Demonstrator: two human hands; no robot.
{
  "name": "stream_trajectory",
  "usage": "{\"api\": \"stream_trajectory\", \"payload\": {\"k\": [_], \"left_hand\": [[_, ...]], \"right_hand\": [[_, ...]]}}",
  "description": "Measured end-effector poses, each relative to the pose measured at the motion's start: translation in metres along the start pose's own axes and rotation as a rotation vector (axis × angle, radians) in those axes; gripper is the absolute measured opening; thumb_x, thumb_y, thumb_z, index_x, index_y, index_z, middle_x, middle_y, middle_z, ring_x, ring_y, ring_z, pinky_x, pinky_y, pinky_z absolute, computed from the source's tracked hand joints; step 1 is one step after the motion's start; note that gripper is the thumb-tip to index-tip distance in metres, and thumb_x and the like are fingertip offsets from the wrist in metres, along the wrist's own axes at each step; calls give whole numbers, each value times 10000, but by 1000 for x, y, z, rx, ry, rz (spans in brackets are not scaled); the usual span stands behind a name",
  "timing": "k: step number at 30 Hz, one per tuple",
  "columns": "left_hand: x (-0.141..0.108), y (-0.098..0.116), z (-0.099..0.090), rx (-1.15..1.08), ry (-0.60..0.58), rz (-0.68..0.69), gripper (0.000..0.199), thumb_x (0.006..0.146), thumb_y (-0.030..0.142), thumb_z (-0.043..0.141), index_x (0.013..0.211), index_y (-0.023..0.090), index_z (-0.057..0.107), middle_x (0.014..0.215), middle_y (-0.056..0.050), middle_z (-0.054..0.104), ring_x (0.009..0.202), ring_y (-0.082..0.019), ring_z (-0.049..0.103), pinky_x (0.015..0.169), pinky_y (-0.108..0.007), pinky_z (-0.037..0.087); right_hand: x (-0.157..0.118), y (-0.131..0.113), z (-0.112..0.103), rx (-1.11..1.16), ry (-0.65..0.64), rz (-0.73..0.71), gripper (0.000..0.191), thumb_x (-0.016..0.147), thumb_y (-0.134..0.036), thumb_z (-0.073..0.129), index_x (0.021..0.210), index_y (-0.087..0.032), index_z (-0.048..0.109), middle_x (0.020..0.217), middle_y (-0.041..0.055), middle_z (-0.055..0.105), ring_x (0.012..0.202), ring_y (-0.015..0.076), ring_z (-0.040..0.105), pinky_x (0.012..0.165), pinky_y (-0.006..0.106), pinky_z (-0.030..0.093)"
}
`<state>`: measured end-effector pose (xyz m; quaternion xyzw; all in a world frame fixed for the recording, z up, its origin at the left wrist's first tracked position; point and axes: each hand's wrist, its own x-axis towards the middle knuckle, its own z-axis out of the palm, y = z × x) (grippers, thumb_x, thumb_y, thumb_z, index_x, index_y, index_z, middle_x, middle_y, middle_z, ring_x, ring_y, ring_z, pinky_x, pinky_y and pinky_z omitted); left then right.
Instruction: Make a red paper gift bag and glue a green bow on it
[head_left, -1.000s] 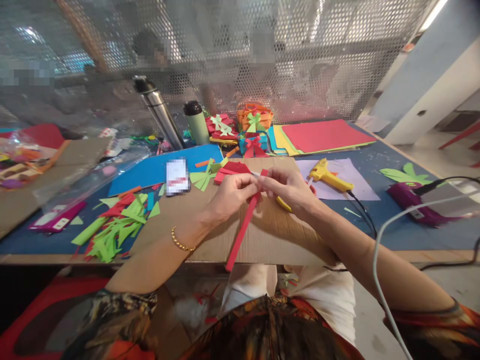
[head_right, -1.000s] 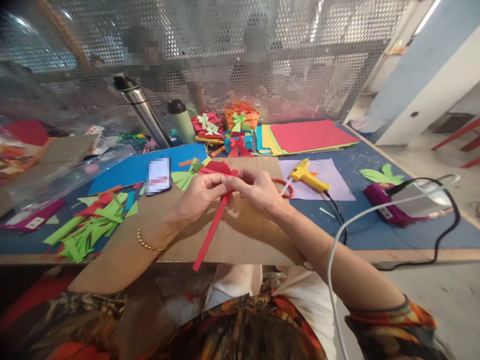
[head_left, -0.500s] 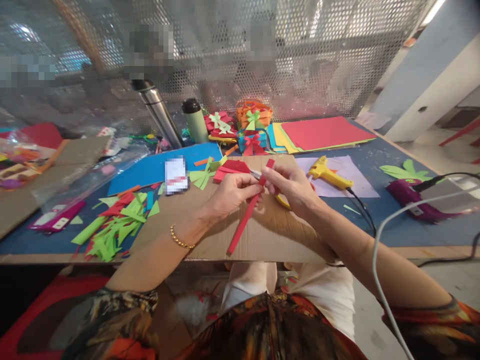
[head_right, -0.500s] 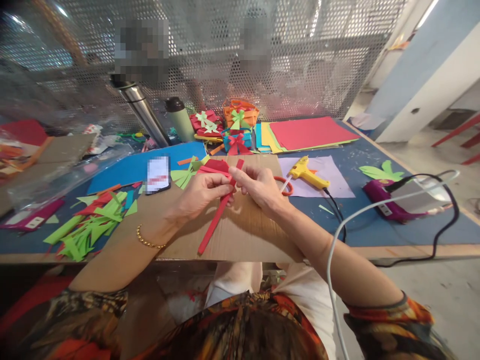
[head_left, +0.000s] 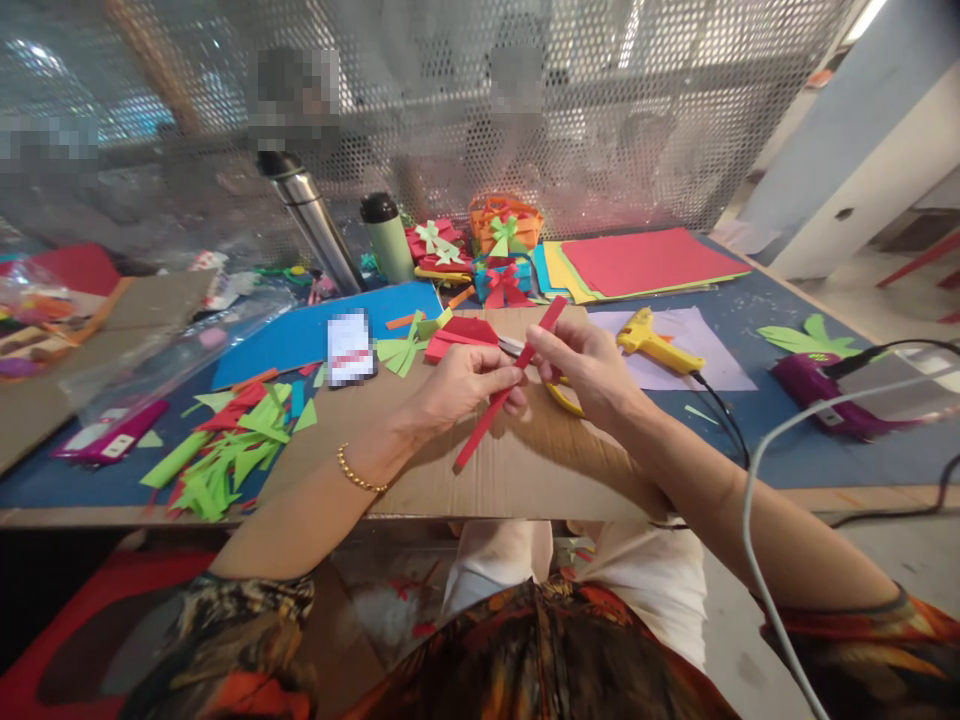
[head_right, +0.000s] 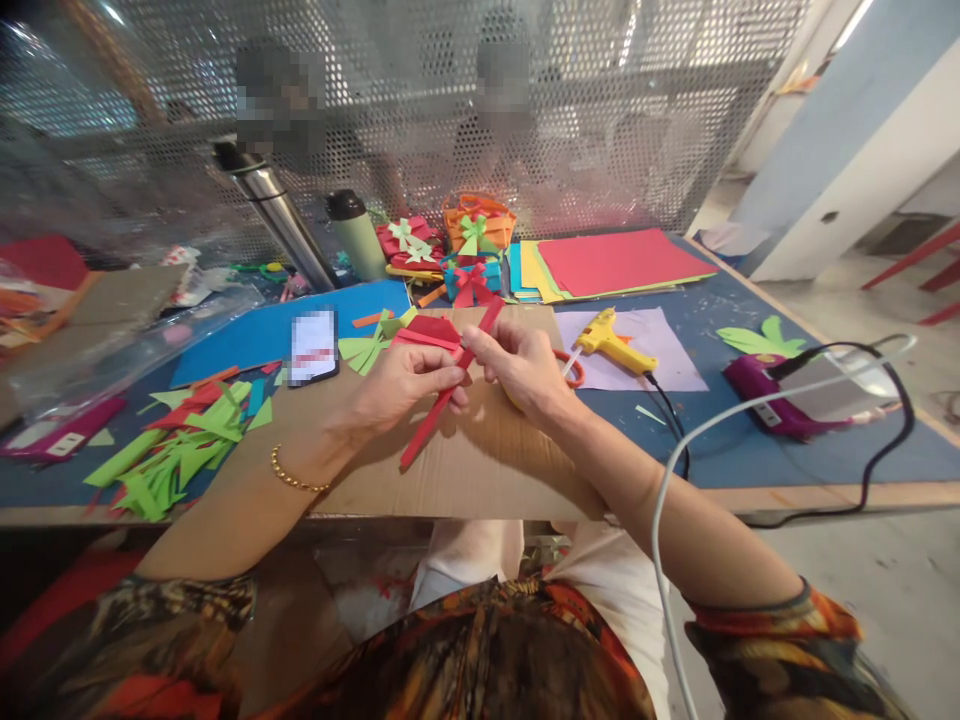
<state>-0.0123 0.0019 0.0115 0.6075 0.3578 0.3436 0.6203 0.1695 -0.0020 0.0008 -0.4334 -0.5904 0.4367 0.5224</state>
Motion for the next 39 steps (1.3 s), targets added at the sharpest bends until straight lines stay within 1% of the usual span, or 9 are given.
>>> {"api": "stream_trajectory", "payload": {"k": [4, 7, 12, 19, 23, 25, 29, 33, 39], "left_hand": [[1, -1, -1, -16, -4, -13, 213, 829, 295, 839, 749, 129, 734, 673, -59, 754, 578, -137, 704, 597, -251, 609], [1, -2, -3, -40, -20, -47, 220, 846, 311, 826, 777, 122, 739, 710, -74, 766, 579, -142, 704, 546, -238, 589], [0, -1, -2, -59, -65, -54, 267, 800, 329, 885, 725, 122, 735, 694, -75, 767, 572, -136, 705, 569, -234, 608], [1, -6, -7, -100, -119, -75, 409, 784, 495, 907, 830, 121, 748, 739, -110, 797, 609, -186, 754, 548, -258, 617], [3, -7, -11, -122, -147, -71, 504, 871, 603, 803, 950, 109, 743, 773, -134, 808, 634, -204, 775, 619, -301, 652], [4, -6, -11, -112, -136, -63, 527, 888, 626, 774, 930, 103, 727, 786, -137, 809, 637, -201, 775, 634, -313, 661], [2, -4, -9, -41, -112, -51, 473, 786, 537, 896, 817, 114, 687, 743, -97, 791, 615, -183, 756, 573, -280, 649], [1, -2, -8, 25, -107, -45, 411, 806, 482, 880, 809, 119, 687, 711, -85, 776, 590, -177, 735, 499, -261, 619], [3, -1, -12, -3, -135, -45, 431, 822, 520, 861, 827, 128, 684, 748, -93, 794, 646, -181, 763, 575, -265, 633]], "right_hand": [[-1, 2, 3, -12, -77, 3, 542, 722, -706, 808, 651, -209, 602, 554, -37, 531, 522, 92, 431, 506, 274, 299], [0, 3, 1, 3, -41, -12, 456, 746, -601, 802, 633, -210, 596, 540, -31, 531, 510, 93, 439, 510, 280, 303], [4, 2, -6, 17, 56, -23, 383, 742, -503, 789, 609, -221, 566, 508, -39, 508, 484, 91, 423, 502, 279, 304], [4, -2, -8, 40, 74, -3, 323, 736, -425, 779, 597, -219, 571, 494, -34, 511, 473, 92, 427, 489, 272, 303], [6, -5, -11, 87, 93, 11, 316, 721, -399, 795, 593, -222, 567, 506, -30, 530, 460, 88, 431, 470, 265, 302], [7, -6, -12, 93, 104, 11, 325, 721, -391, 807, 588, -218, 567, 501, -32, 534, 452, 81, 428, 462, 257, 293], [7, -6, -13, 119, 123, 12, 304, 706, -359, 821, 591, -206, 585, 489, -42, 532, 434, 70, 422, 446, 243, 285], [6, -6, -11, 108, 135, 10, 287, 704, -331, 807, 572, -203, 587, 478, -42, 531, 427, 67, 431, 439, 234, 280], [9, -7, -16, 114, 184, 3, 295, 754, -293, 796, 574, -209, 576, 472, -39, 535, 429, 70, 438, 447, 234, 316]]}}
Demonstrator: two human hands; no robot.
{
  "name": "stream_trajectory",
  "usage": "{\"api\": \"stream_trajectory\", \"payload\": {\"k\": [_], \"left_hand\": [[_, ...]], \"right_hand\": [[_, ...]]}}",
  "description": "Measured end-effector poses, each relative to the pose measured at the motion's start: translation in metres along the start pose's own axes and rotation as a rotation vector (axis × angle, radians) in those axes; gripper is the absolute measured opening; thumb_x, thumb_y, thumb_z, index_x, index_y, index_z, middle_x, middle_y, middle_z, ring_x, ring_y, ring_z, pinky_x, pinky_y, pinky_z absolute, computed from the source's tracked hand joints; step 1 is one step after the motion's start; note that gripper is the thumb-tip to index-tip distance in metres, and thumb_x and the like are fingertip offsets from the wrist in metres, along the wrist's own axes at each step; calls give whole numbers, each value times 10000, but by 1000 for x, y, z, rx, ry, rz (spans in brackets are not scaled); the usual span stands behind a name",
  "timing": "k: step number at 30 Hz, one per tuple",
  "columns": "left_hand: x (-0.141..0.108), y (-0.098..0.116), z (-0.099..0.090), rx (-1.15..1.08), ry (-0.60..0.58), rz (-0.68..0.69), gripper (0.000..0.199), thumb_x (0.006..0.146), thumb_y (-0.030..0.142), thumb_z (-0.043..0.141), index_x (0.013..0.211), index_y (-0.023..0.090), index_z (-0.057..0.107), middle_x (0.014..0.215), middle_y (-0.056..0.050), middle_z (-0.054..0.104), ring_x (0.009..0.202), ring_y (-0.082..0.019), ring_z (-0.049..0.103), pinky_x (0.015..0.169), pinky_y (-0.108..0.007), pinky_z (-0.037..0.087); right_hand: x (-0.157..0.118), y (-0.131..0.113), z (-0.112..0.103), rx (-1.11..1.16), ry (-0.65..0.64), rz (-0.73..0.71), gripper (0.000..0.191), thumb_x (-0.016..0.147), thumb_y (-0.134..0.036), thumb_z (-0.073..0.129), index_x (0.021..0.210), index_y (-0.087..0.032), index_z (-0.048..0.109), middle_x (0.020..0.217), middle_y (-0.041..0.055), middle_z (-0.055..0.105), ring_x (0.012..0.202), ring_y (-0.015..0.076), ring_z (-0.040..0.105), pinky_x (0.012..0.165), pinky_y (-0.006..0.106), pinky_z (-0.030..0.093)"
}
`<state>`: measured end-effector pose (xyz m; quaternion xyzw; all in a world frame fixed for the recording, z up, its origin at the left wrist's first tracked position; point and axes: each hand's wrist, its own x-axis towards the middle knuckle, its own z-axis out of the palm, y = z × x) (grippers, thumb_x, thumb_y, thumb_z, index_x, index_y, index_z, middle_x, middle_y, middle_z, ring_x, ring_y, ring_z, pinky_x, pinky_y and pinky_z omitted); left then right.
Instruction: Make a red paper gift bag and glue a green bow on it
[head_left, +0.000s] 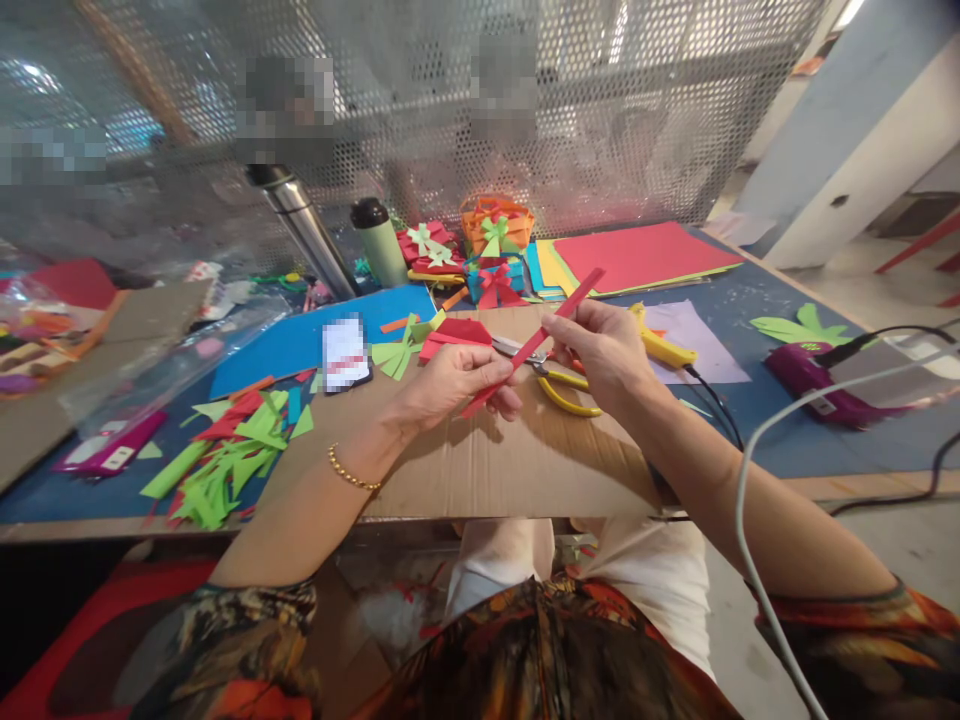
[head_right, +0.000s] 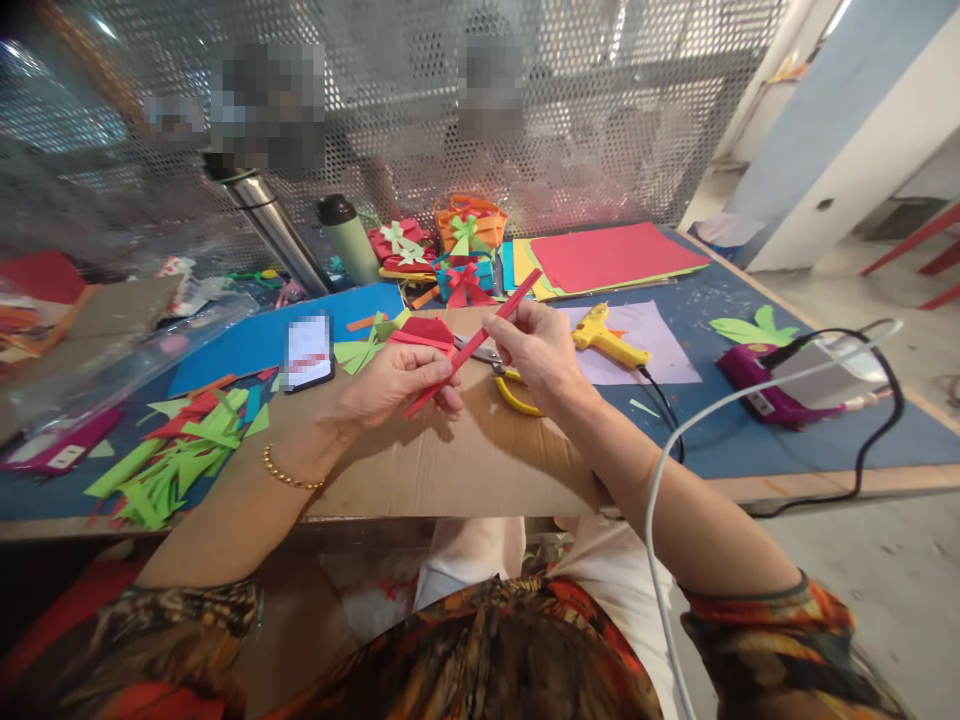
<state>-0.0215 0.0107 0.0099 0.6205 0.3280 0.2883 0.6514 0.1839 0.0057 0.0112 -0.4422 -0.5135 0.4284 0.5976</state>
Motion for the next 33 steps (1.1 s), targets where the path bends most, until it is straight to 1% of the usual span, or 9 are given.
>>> {"api": "stream_trajectory", "payload": {"k": [5, 10, 14, 18, 20, 25, 28, 30, 33], "left_hand": [[1, 1, -4, 57, 1, -17, 326, 839, 408, 849, 794, 121, 703, 766, -99, 803, 645, -176, 762, 605, -275, 636], [0, 0, -5, 79, 32, 19, 280, 862, 371, 828, 805, 126, 704, 728, -89, 800, 646, -163, 763, 624, -250, 613], [1, -1, -8, 33, -15, 20, 424, 855, 523, 838, 885, 120, 710, 780, -110, 813, 659, -192, 775, 637, -300, 638], [1, 1, -12, 38, 10, 49, 585, 862, 693, 760, 932, 113, 720, 790, -129, 811, 655, -205, 778, 648, -322, 644], [0, 2, -11, 68, 19, 38, 560, 855, 672, 780, 905, 117, 721, 813, -133, 816, 668, -202, 779, 662, -318, 643], [0, 2, -9, 123, 49, 31, 426, 818, 529, 867, 828, 132, 714, 798, -110, 818, 714, -204, 792, 672, -295, 638], [1, 0, -13, 103, -2, 21, 489, 834, 594, 841, 866, 120, 724, 825, -129, 824, 738, -214, 800, 694, -309, 646], [1, -1, -15, 73, -28, 10, 567, 849, 662, 799, 955, 110, 728, 858, -147, 827, 754, -237, 808, 711, -347, 659], [1, -2, -13, 32, -1, 26, 683, 852, 754, 732, 1058, 103, 726, 921, -165, 828, 789, -249, 813, 754, -376, 672]], "right_hand": [[8, -2, -13, -37, 114, -39, 371, 817, -249, 782, 544, -223, 532, 458, -33, 520, 443, 76, 419, 454, 236, 351], [10, -2, -18, -48, 128, -32, 375, 844, -230, 769, 554, -219, 531, 468, -29, 524, 449, 78, 419, 457, 233, 371], [14, -1, -20, -24, 168, -35, 360, 838, -186, 745, 553, -217, 527, 458, -33, 512, 442, 77, 433, 452, 228, 359], [19, 1, -23, 39, 231, -29, 357, 810, -161, 753, 558, -228, 509, 453, -61, 459, 432, 81, 443, 445, 232, 352], [20, 1, -23, 44, 236, -35, 368, 803, -157, 755, 551, -232, 498, 453, -61, 459, 432, 81, 439, 443, 233, 343], [17, -2, -21, 14, 251, -53, 401, 819, -137, 726, 517, -235, 481, 432, -43, 489, 422, 79, 418, 437, 235, 300], [17, -3, -22, 16, 258, -53, 395, 828, -137, 718, 516, -233, 495, 435, -33, 511, 424, 82, 423, 442, 239, 299], [17, -3, -23, 24, 262, -52, 386, 824, -145, 725, 522, -232, 500, 438, -36, 509, 428, 85, 430, 447, 240, 312], [14, -1, -20, 11, 203, -53, 360, 812, -185, 753, 536, -224, 525, 451, -40, 511, 440, 81, 430, 455, 236, 330]]}}
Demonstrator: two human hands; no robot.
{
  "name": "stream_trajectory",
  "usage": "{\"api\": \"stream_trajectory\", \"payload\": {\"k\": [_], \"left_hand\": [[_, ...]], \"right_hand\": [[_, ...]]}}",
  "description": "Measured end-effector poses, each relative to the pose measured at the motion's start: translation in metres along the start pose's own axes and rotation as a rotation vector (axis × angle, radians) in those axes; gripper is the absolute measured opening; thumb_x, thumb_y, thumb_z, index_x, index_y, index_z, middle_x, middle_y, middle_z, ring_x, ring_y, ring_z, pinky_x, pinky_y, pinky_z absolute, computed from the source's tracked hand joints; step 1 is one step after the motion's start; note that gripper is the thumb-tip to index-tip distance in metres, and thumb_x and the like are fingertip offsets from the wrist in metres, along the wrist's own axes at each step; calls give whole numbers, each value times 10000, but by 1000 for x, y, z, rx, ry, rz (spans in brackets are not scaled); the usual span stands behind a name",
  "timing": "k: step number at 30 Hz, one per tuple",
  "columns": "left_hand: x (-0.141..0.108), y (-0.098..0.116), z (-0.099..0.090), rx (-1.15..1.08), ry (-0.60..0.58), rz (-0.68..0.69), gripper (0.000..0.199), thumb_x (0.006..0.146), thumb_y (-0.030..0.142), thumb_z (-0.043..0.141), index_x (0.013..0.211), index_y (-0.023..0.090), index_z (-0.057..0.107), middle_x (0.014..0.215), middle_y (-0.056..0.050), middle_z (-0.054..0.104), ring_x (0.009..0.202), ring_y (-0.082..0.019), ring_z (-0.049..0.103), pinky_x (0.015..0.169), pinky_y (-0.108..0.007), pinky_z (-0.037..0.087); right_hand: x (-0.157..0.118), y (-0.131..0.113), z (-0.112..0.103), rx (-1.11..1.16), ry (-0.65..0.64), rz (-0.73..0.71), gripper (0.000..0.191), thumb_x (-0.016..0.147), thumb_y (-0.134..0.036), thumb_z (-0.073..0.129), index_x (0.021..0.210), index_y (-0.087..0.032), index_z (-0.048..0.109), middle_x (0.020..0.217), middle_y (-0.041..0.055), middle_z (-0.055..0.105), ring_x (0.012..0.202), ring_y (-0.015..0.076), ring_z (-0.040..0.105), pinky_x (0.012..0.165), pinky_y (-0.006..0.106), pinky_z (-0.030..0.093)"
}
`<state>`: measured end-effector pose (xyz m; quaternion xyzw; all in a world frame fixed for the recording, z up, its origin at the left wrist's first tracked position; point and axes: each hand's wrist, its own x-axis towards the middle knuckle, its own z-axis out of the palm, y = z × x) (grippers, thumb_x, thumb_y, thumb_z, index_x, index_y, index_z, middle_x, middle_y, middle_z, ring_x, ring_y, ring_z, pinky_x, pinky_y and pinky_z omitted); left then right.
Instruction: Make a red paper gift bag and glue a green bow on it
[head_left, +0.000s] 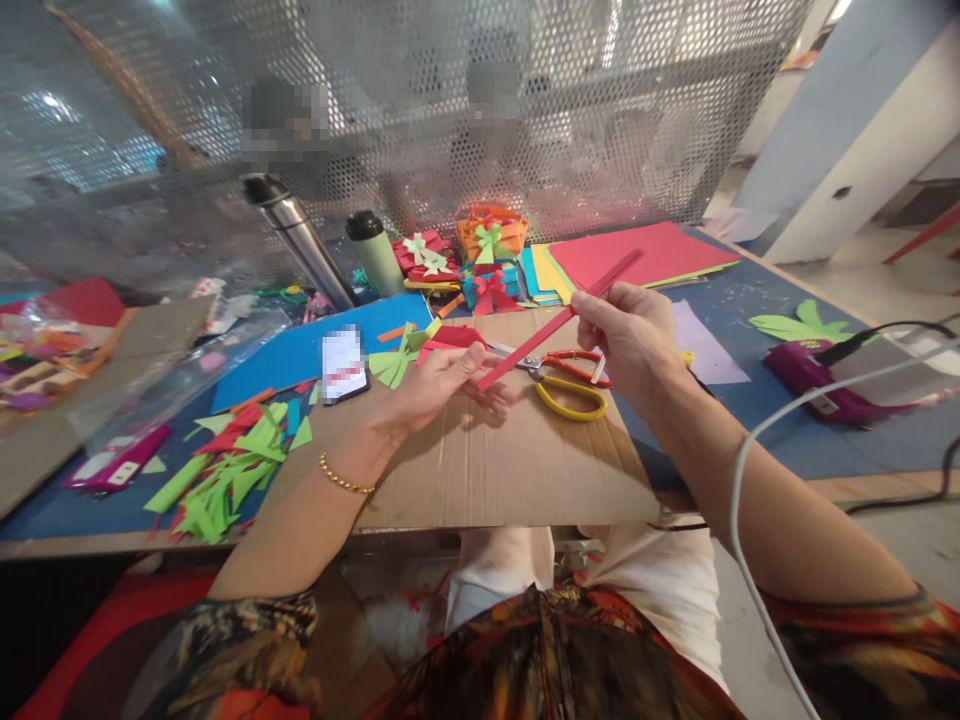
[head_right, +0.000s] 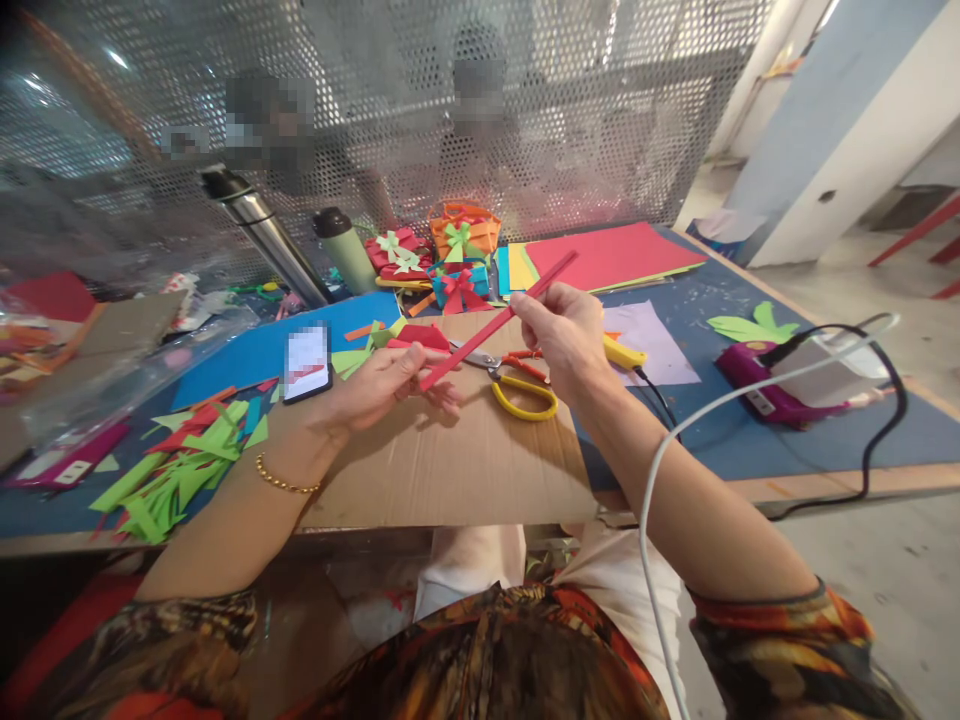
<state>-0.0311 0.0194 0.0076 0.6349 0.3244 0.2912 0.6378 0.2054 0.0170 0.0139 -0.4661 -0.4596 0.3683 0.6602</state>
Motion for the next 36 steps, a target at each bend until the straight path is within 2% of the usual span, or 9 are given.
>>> {"api": "stream_trajectory", "payload": {"k": [6, 13, 18, 21, 22, 25, 27, 31, 36], "left_hand": [[-1, -2, 18, -23, 60, -8, 553, 744, 633, 898, 860, 121, 723, 768, -79, 787, 643, -168, 754, 590, -259, 622], [-3, -7, 29, -11, 200, 32, 399, 810, 494, 861, 805, 138, 682, 683, -36, 743, 580, -147, 717, 498, -226, 567], [-3, -13, 40, 20, 204, 104, 449, 824, 564, 834, 800, 145, 674, 704, -40, 738, 622, -140, 713, 616, -250, 595], [-2, -7, 23, 130, 197, 135, 448, 923, 584, 713, 914, 137, 703, 861, -93, 787, 682, -155, 727, 663, -278, 594], [-1, -2, 12, 186, 254, 161, 435, 972, 569, 646, 1001, 139, 711, 946, -108, 798, 719, -162, 732, 681, -288, 591], [4, 9, -30, 520, 563, 283, 281, 1023, 362, 564, 1145, 154, 708, 1028, -100, 790, 851, -178, 717, 829, -314, 565], [8, 12, -55, 828, 740, 194, 182, 938, 190, 610, 1070, 168, 732, 1084, -96, 776, 930, -200, 685, 906, -332, 524], [9, 5, -78, 1084, 726, -26, 81, 884, 233, 692, 829, 187, 727, 922, -106, 738, 968, -280, 640, 907, -379, 471], [6, -8, -76, 1038, 656, -152, 346, 824, 272, 759, 543, 214, 565, 587, -30, 568, 714, -235, 580, 727, -340, 400]], "right_hand": [[-18, 8, 14, -2, -256, 37, 363, 747, -418, 849, 603, -212, 588, 487, -45, 533, 458, 80, 438, 467, 237, 335], [-25, 16, 17, -100, -384, 29, 649, 772, -816, 717, 601, -203, 590, 531, -18, 554, 492, 90, 469, 485, 244, 355], [-28, 19, 23, -152, -457, 69, 668, 624, -830, 810, 585, -187, 636, 495, -17, 555, 466, 93, 460, 453, 252, 305], [-19, 5, 20, -107, -416, 34, 584, 649, -723, 868, 577, -197, 626, 498, -20, 556, 464, 89, 464, 452, 247, 333], [-14, -1, 17, -93, -396, 11, 541, 668, -670, 887, 586, -201, 629, 504, -20, 560, 468, 91, 473, 453, 248, 352], [5, -15, 6, -63, -285, -53, 460, 712, -551, 919, 589, -211, 636, 523, -12, 578, 473, 95, 486, 445, 250, 382], [15, -14, 0, -34, -229, -62, 460, 732, -522, 924, 577, -214, 619, 533, -7, 590, 472, 94, 493, 440, 248, 388], [22, 5, -6, -9, -185, -35, 511, 755, -491, 917, 528, -223, 546, 502, -9, 568, 441, 87, 478, 419, 247, 377], [21, 17, -7, -15, -166, -48, 438, 776, -425, 901, 540, -215, 598, 494, -23, 562, 421, 80, 476, 411, 240, 369]]}}
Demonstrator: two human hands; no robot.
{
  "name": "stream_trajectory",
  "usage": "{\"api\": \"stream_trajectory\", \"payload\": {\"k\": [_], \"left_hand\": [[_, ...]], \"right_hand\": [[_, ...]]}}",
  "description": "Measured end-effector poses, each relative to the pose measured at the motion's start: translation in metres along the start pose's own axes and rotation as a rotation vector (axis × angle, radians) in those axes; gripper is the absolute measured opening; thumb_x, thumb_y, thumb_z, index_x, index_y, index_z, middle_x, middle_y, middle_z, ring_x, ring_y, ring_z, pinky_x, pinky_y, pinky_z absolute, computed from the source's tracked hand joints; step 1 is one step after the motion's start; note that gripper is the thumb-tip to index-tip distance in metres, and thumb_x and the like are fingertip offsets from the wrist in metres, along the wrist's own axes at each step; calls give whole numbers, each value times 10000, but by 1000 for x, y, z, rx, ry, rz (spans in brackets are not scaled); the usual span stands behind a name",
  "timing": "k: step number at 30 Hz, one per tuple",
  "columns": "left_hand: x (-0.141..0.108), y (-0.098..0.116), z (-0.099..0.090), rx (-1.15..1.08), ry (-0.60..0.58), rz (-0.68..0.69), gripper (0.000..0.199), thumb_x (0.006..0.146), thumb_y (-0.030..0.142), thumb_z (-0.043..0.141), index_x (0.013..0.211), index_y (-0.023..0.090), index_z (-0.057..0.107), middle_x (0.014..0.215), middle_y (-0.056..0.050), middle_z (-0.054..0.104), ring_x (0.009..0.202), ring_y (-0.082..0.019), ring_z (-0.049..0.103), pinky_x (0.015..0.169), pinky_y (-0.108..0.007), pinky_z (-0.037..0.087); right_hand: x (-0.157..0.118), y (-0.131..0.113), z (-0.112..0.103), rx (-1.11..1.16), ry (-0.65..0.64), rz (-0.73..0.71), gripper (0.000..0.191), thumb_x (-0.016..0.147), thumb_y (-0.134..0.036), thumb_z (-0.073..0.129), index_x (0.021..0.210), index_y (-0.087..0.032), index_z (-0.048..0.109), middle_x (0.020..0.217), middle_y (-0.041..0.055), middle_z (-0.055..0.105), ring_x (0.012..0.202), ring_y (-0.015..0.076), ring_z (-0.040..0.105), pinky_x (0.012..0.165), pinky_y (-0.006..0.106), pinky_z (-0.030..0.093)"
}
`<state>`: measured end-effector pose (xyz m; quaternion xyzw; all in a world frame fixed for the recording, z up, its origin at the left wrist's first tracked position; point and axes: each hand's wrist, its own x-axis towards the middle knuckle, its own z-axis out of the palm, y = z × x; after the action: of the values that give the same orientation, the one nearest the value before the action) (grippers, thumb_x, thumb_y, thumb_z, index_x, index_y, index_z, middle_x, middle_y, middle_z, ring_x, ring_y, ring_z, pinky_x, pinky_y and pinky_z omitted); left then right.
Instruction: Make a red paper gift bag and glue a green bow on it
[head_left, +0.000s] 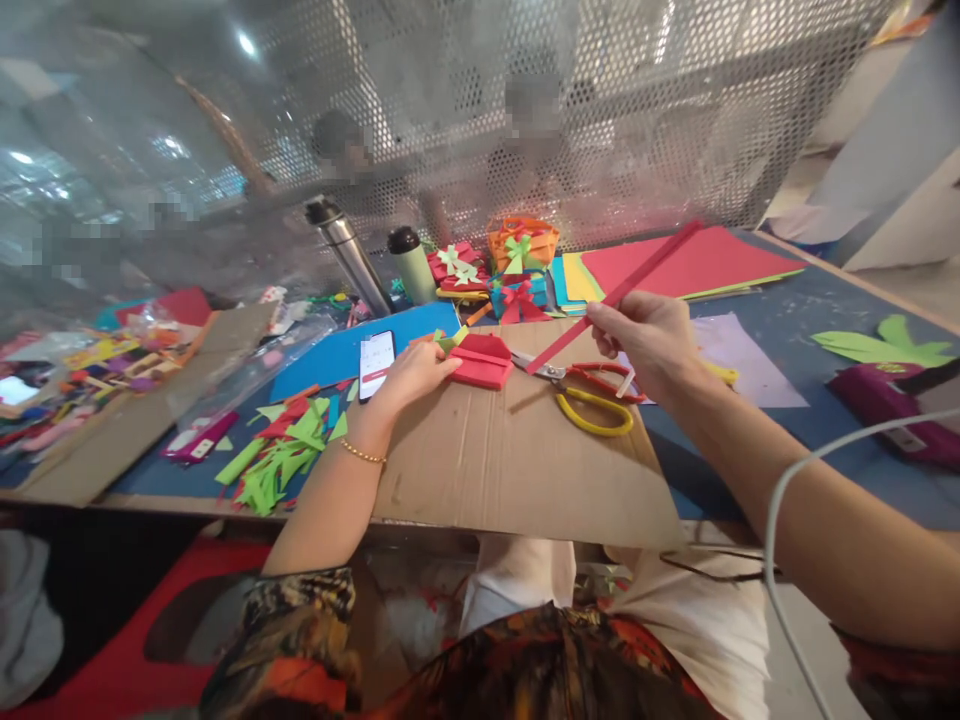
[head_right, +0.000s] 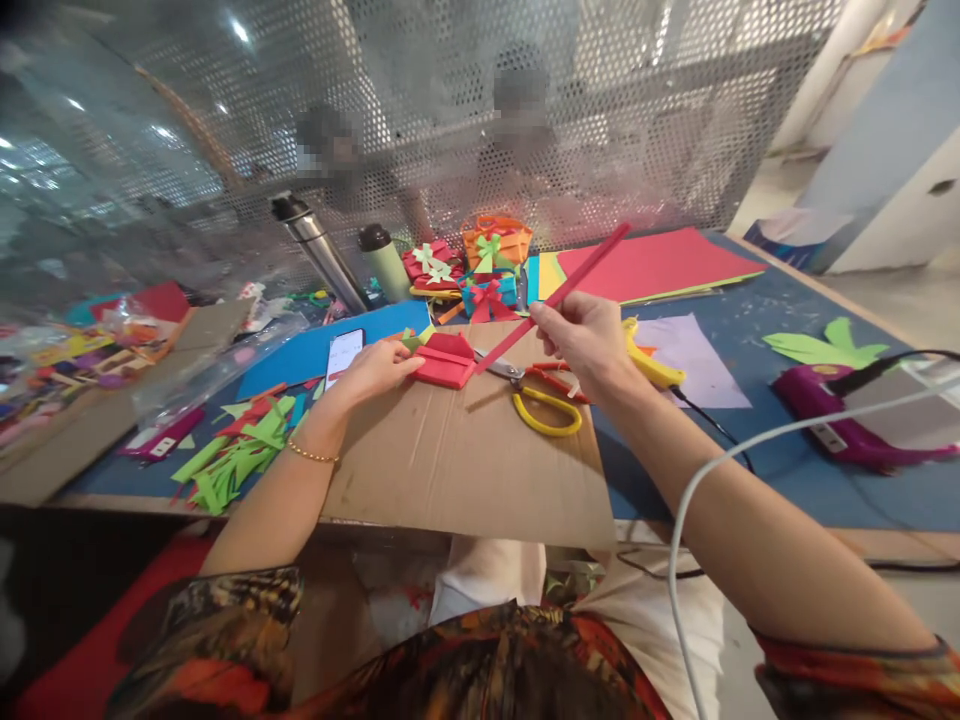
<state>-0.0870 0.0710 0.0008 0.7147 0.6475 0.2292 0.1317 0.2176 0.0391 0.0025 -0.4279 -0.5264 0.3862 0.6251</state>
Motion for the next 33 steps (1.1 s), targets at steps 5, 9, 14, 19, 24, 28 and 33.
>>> {"api": "stream_trajectory", "payload": {"k": [5, 9, 14, 19, 24, 28, 33], "left_hand": [[-3, 3, 6, -144, -60, -75, 226, 792, 258, 769, 657, 206, 595, 567, 7, 576, 595, -176, 560, 603, -289, 362], [-8, 6, 2, -314, -67, -86, 234, 772, 278, 770, 748, 207, 549, 628, 24, 604, 555, -121, 537, 534, -229, 366], [-13, 14, -4, -502, -62, -24, 280, 728, 315, 791, 819, 195, 555, 773, 15, 636, 639, -109, 589, 601, -229, 482], [-23, 26, -7, -762, -142, 107, 367, 707, 375, 841, 952, 170, 660, 906, -26, 704, 771, -136, 639, 682, -242, 517], [-38, 38, -12, -778, -360, 163, 299, 765, 382, 851, 943, 168, 742, 959, -45, 745, 856, -148, 665, 804, -259, 528], [-48, 46, -17, -759, -476, 167, 289, 768, 364, 859, 959, 169, 767, 962, -50, 757, 850, -158, 673, 793, -263, 541], [-53, 51, -15, -668, -592, 213, 235, 816, 332, 805, 983, 170, 775, 908, -32, 747, 754, -133, 630, 675, -227, 502]], "right_hand": [[-2, -5, 3, -35, -31, 20, 354, 798, -307, 865, 559, -197, 628, 474, -32, 570, 411, 71, 480, 408, 216, 372], [-4, -7, 5, -15, -55, 21, 331, 816, -276, 834, 572, -185, 630, 470, -38, 570, 416, 64, 477, 405, 200, 372], [-5, -8, 2, 67, -78, 10, 355, 795, -349, 875, 598, -185, 629, 512, -38, 584, 443, 58, 494, 424, 197, 393], [-6, -15, -2, 167, -104, 42, 417, 693, -510, 940, 666, -204, 658, 535, -40, 597, 467, 101, 591, 453, 232, 484], [-7, -23, -5, 184, -86, 40, 509, 622, -610, 961, 665, -229, 626, 504, -41, 578, 456, 144, 627, 437, 273, 512], [-11, -25, -5, 135, -120, 60, 485, 681, -582, 946, 634, -239, 605, 529, -25, 577, 471, 147, 631, 433, 281, 504], [-19, -25, -1, 97, -166, 89, 440, 780, -530, 902, 635, -241, 604, 538, -21, 567, 461, 145, 615, 436, 291, 491]]}}
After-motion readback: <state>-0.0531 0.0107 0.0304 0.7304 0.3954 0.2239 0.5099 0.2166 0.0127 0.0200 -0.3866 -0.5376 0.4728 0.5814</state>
